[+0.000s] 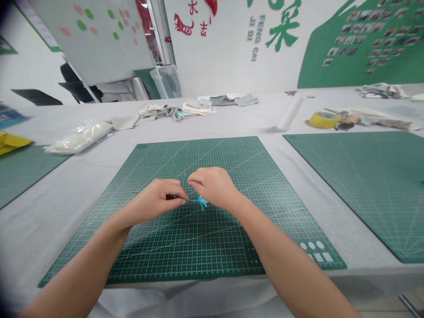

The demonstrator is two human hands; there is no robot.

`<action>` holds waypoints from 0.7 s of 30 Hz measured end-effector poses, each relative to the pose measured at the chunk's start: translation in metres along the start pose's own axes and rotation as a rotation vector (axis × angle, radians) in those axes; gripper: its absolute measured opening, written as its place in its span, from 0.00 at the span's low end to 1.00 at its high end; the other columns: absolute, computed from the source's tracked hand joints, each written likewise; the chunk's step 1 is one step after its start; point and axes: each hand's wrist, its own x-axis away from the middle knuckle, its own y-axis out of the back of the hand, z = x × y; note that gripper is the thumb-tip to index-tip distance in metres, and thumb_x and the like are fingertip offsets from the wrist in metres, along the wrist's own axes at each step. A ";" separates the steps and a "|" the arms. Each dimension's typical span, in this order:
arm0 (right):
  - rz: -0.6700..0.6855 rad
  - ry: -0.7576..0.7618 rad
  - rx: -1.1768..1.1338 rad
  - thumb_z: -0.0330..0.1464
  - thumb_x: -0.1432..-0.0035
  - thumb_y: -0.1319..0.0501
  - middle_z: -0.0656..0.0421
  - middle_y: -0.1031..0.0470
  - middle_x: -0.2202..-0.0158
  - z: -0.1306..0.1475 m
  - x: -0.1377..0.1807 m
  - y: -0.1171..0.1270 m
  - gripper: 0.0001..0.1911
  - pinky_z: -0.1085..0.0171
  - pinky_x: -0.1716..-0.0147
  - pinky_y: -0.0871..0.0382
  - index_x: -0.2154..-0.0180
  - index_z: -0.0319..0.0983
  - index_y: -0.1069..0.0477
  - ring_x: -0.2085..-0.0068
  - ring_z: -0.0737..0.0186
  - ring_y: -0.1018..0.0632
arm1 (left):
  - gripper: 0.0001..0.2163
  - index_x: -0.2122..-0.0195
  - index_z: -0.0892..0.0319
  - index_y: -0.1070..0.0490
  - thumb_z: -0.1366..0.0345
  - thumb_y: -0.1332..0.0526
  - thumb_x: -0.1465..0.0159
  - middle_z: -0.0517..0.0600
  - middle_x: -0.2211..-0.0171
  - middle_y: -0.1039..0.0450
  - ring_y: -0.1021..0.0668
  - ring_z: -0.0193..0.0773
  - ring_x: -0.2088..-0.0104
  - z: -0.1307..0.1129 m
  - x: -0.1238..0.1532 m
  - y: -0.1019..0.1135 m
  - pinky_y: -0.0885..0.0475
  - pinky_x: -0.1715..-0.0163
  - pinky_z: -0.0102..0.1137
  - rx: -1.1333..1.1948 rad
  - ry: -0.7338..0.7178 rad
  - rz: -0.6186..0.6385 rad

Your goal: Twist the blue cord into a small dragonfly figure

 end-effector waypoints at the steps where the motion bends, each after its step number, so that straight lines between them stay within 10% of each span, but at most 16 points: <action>1: 0.027 -0.041 -0.072 0.31 0.41 0.42 0.62 0.25 0.74 -0.002 -0.001 0.001 0.10 0.68 0.71 0.42 0.70 0.40 0.23 0.71 0.69 0.29 | 0.09 0.69 0.56 0.22 0.71 0.42 0.39 0.46 0.72 0.28 0.27 0.32 0.71 0.000 0.000 0.001 0.35 0.69 0.28 0.017 -0.005 0.012; 12: 0.222 -0.338 -0.829 0.32 0.52 0.35 0.62 0.27 0.77 -0.017 -0.007 0.001 0.05 0.67 0.70 0.38 0.73 0.36 0.24 0.74 0.70 0.31 | 0.05 0.67 0.59 0.22 0.70 0.39 0.40 0.47 0.72 0.27 0.27 0.31 0.70 -0.005 0.004 0.011 0.34 0.69 0.27 0.297 -0.104 0.081; 21: 0.126 -0.406 -0.814 0.34 0.54 0.34 0.66 0.38 0.83 -0.019 -0.009 0.001 0.09 0.67 0.76 0.48 0.79 0.36 0.28 0.78 0.73 0.41 | 0.04 0.69 0.60 0.22 0.67 0.37 0.41 0.46 0.75 0.30 0.30 0.31 0.73 0.001 0.003 0.014 0.37 0.73 0.28 0.338 0.082 -0.321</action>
